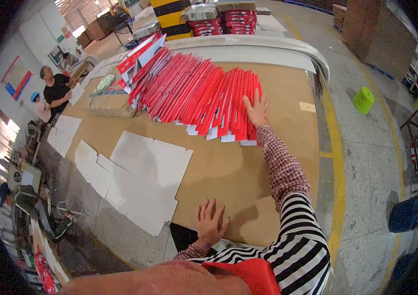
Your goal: Folding pre-cut paper folders at a large table in a production facility.
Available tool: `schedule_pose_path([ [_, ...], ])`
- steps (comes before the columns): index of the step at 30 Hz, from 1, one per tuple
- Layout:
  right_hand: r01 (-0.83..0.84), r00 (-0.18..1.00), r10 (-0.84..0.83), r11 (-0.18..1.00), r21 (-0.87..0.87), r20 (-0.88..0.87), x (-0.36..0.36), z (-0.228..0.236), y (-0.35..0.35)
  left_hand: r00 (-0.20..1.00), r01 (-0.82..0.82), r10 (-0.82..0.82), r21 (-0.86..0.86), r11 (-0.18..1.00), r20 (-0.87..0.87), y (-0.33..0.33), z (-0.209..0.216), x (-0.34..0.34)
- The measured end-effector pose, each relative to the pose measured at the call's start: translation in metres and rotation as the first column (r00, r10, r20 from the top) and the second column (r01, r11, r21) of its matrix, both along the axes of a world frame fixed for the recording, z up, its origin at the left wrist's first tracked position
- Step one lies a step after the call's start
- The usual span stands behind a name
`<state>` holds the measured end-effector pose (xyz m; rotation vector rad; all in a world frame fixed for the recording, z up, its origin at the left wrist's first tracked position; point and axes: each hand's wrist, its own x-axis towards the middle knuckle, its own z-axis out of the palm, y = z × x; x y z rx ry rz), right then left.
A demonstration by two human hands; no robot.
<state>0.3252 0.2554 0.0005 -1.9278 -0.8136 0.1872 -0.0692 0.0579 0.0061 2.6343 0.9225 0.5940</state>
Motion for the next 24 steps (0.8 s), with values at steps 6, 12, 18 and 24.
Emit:
schedule_pose_path([
  [6, -0.079, 0.981, 0.127, 0.951, -0.298, 0.146, -0.065, 0.018, 0.063, 1.0, -0.013, 0.012, -0.029, 0.999, -0.028, 0.001, 0.0, 0.0],
  [12, 0.027, 0.954, 0.077, 0.941, -0.336, 0.291, -0.103, 0.004, 0.148, 0.998, 0.022, -0.024, -0.032, 0.999, -0.057, 0.002, -0.008, 0.004],
  [18, -0.053, 0.961, 0.163, 0.903, -0.427, 0.224, -0.09, 0.007, 0.155, 0.998, 0.007, -0.01, -0.051, 0.999, -0.055, 0.001, 0.003, 0.01],
  [24, -0.5, 0.713, 0.643, 0.746, -0.44, 0.279, -0.082, -0.006, 0.082, 0.999, -0.006, 0.006, -0.007, 1.0, -0.034, -0.002, 0.0, 0.002],
])
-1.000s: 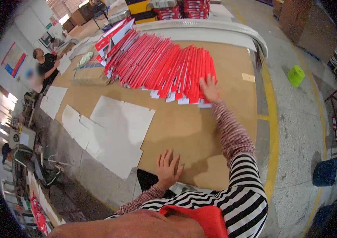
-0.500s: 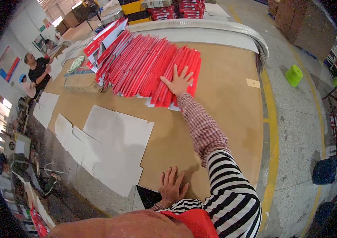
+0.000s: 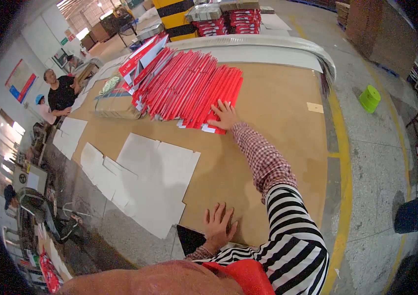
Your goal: Folding pre-cut paper folders at a large table in a production facility.
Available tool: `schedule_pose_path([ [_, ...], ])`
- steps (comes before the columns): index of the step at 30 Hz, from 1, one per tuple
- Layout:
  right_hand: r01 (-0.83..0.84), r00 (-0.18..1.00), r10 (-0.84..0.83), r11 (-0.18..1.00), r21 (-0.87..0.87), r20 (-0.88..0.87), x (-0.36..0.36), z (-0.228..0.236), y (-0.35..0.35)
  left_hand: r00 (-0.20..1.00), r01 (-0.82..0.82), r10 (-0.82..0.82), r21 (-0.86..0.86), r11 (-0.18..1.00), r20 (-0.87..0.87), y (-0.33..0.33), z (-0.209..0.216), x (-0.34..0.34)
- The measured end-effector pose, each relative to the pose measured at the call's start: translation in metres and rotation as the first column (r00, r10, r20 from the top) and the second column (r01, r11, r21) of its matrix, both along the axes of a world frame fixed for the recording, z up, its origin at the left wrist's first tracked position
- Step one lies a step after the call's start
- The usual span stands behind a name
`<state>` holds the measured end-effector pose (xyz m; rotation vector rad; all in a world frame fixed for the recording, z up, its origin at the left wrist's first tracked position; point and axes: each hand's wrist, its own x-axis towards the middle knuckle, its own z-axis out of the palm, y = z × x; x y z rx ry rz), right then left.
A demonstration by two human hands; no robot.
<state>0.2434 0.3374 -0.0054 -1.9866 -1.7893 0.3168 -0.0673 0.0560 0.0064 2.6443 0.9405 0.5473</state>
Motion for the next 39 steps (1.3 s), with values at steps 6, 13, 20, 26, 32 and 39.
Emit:
schedule_pose_path([
  [6, 0.027, 0.995, -0.021, 0.998, 0.059, -0.101, -0.012, -0.005, -0.039, 0.999, 0.014, -0.015, 0.013, 1.0, 0.036, 0.001, -0.008, 0.003],
  [13, -0.012, 0.829, 0.133, 0.975, 0.221, -0.543, -0.081, -0.008, -0.162, 0.957, 0.068, -0.043, -0.081, 0.994, 0.285, 0.009, -0.004, -0.007],
  [20, -0.017, 0.881, 0.075, 0.992, 0.128, -0.467, -0.083, 0.032, -0.407, 0.904, -0.184, 0.19, -0.053, 0.981, 0.384, 0.048, 0.038, -0.147],
  [26, 0.208, 0.848, -0.093, 0.964, 0.166, -0.521, -0.095, 0.01, -0.453, 0.967, -0.112, 0.149, 0.18, 0.977, -0.206, 0.06, 0.013, -0.197],
  [32, 0.204, 0.917, -0.121, 0.962, 0.184, -0.381, -0.091, 0.007, -0.45, 0.88, -0.081, 0.117, 0.096, 0.992, -0.46, 0.102, 0.007, -0.214],
  [39, 0.106, 0.989, -0.017, 0.784, 0.611, -0.149, -0.108, 0.107, -0.435, 0.985, 0.173, -0.137, 0.639, 0.749, -0.105, 0.065, 0.243, -0.106],
])
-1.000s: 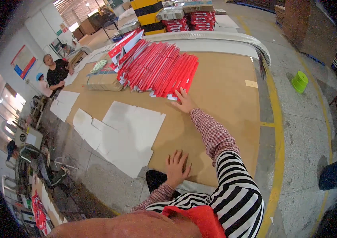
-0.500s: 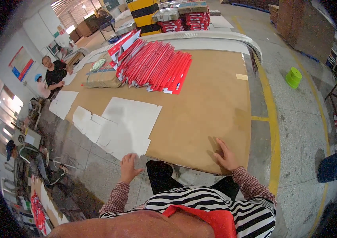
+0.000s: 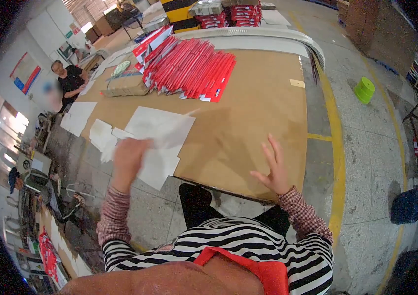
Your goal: Folding pre-cut paper folders at a large table in a production facility.
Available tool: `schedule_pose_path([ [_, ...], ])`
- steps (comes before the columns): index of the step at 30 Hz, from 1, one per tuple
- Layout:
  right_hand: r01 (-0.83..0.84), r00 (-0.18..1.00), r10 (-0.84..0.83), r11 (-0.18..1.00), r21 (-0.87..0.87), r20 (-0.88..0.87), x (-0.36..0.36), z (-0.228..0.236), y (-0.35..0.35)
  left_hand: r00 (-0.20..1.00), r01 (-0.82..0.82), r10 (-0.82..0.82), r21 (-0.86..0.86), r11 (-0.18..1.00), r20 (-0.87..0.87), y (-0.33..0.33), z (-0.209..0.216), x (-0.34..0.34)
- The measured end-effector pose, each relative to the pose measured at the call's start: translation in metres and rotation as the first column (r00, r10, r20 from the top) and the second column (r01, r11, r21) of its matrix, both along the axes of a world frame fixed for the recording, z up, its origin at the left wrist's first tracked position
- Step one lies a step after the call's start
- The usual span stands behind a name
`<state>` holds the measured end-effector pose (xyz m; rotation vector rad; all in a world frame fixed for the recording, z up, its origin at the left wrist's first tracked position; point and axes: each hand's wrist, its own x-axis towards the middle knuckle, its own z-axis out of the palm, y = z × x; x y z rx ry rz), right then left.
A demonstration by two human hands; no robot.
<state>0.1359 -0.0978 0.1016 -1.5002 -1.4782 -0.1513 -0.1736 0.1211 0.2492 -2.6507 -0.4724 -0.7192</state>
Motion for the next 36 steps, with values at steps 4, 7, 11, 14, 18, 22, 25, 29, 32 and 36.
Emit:
schedule_pose_path([
  [4, -0.046, 0.946, 0.036, 0.999, 0.021, 0.323, -0.017, 0.025, -0.013, 0.843, 0.465, -0.538, -0.519, 0.717, 0.012, -0.095, -0.093, 0.096],
  [7, -0.243, 0.919, 0.35, 0.866, -0.436, 0.183, 0.014, -0.04, -0.064, 0.778, 0.516, -0.626, -0.617, 0.593, 0.049, -0.158, -0.151, 0.144],
  [11, 0.073, 0.964, 0.085, 0.828, -0.556, 0.252, 0.044, -0.066, -0.15, 0.821, 0.556, -0.565, -0.335, 0.761, 0.079, -0.141, -0.198, 0.14],
  [14, 0.133, 0.983, -0.033, 0.8, -0.585, 0.179, 0.036, -0.048, -0.168, 0.858, 0.476, -0.513, -0.333, 0.814, -0.031, -0.123, -0.229, 0.133],
  [18, -0.043, 0.985, -0.075, 0.757, -0.652, -0.153, 0.064, -0.086, -0.175, 0.899, 0.163, -0.431, -0.851, 0.498, -0.08, -0.106, -0.243, 0.163],
  [22, 0.277, 0.67, -0.672, 0.621, -0.733, -0.316, 0.061, -0.077, -0.126, 0.99, 0.117, -0.108, -0.973, 0.2, 0.096, -0.12, -0.25, 0.177],
  [25, 0.564, 0.786, -0.606, 0.619, -0.547, 0.124, 0.045, -0.066, -0.102, 0.951, 0.307, -0.202, -0.752, 0.583, 0.232, -0.132, -0.266, 0.179],
  [29, 0.112, 0.994, -0.096, 0.902, -0.416, 0.058, 0.017, -0.065, -0.08, 0.911, 0.312, -0.411, -0.61, 0.728, -0.025, -0.148, -0.241, 0.151],
  [32, 0.001, 0.998, 0.037, 0.841, -0.541, 0.06, 0.015, -0.078, -0.08, 0.865, 0.371, -0.479, -0.451, 0.812, -0.151, -0.121, -0.238, 0.121],
  [36, -0.036, 0.998, 0.055, 0.817, -0.575, 0.015, 0.018, -0.077, -0.085, 0.998, 0.03, -0.069, -0.946, 0.323, 0.008, -0.068, -0.23, 0.118],
])
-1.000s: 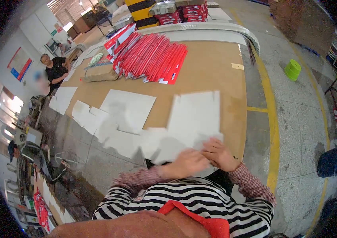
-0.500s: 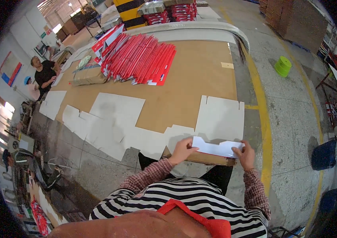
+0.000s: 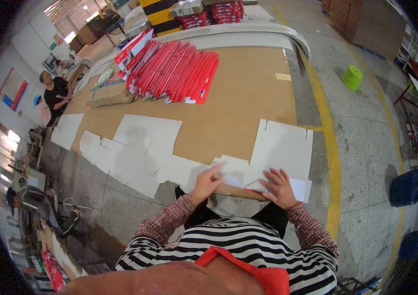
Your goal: Folding pre-cut paper folders at a large table in a production facility.
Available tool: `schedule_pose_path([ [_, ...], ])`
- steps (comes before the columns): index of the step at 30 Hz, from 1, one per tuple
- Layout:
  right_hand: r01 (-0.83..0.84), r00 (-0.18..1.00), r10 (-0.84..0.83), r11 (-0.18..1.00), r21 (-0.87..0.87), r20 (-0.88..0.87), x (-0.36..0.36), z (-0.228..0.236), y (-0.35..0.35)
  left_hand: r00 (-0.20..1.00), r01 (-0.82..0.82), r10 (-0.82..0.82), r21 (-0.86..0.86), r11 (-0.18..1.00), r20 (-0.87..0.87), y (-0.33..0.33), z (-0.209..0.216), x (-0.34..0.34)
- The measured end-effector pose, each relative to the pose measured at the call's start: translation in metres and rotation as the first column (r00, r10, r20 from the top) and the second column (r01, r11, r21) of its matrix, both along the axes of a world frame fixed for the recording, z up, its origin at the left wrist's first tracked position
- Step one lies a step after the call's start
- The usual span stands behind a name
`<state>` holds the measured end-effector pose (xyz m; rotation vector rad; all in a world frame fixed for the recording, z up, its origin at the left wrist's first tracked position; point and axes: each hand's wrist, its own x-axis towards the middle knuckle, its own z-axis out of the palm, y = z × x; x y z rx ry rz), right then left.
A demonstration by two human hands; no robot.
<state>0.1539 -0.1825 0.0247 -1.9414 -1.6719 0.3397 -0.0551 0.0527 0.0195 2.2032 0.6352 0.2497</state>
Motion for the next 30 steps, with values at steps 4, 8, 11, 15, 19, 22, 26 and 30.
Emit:
schedule_pose_path([
  [4, -0.013, 0.999, 0.012, 1.0, 0.014, 0.036, 0.001, 0.0, 0.006, 0.998, 0.063, -0.065, 0.547, 0.834, -0.016, -0.001, -0.041, 0.023],
  [8, -0.026, 0.997, 0.025, 1.0, 0.004, 0.075, 0.005, -0.004, -0.003, 0.91, 0.305, -0.406, 0.802, 0.514, -0.086, -0.063, -0.042, 0.03],
  [11, 0.365, 0.92, -0.384, 0.913, 0.183, 0.08, -0.012, 0.009, -0.03, 0.892, 0.425, -0.404, 0.676, 0.602, -0.201, -0.079, -0.01, 0.02],
  [15, 0.867, 0.496, -0.594, 0.374, 0.329, -0.634, -0.011, -0.046, -0.071, 0.87, 0.487, -0.426, 0.569, 0.663, -0.248, -0.087, -0.012, 0.036],
  [19, 0.948, 0.139, -0.2, 0.311, 0.071, -0.97, -0.007, -0.069, -0.068, 0.755, 0.645, -0.62, 0.411, 0.644, -0.215, -0.116, -0.008, 0.078],
  [22, 0.735, 0.636, -0.438, 0.594, 0.326, -0.636, -0.021, 0.006, -0.003, 0.718, 0.68, -0.687, 0.328, 0.656, -0.111, -0.131, -0.014, 0.078],
  [26, 0.144, 0.981, -0.159, 0.981, 0.127, 0.115, -0.011, 0.034, 0.03, 0.855, 0.513, -0.441, 0.576, 0.636, -0.274, -0.091, -0.038, 0.026],
  [30, -0.008, 0.986, 0.007, 1.0, 0.007, 0.164, -0.001, 0.022, 0.03, 0.944, 0.26, -0.31, 0.835, 0.486, -0.114, -0.027, 0.016, -0.019],
])
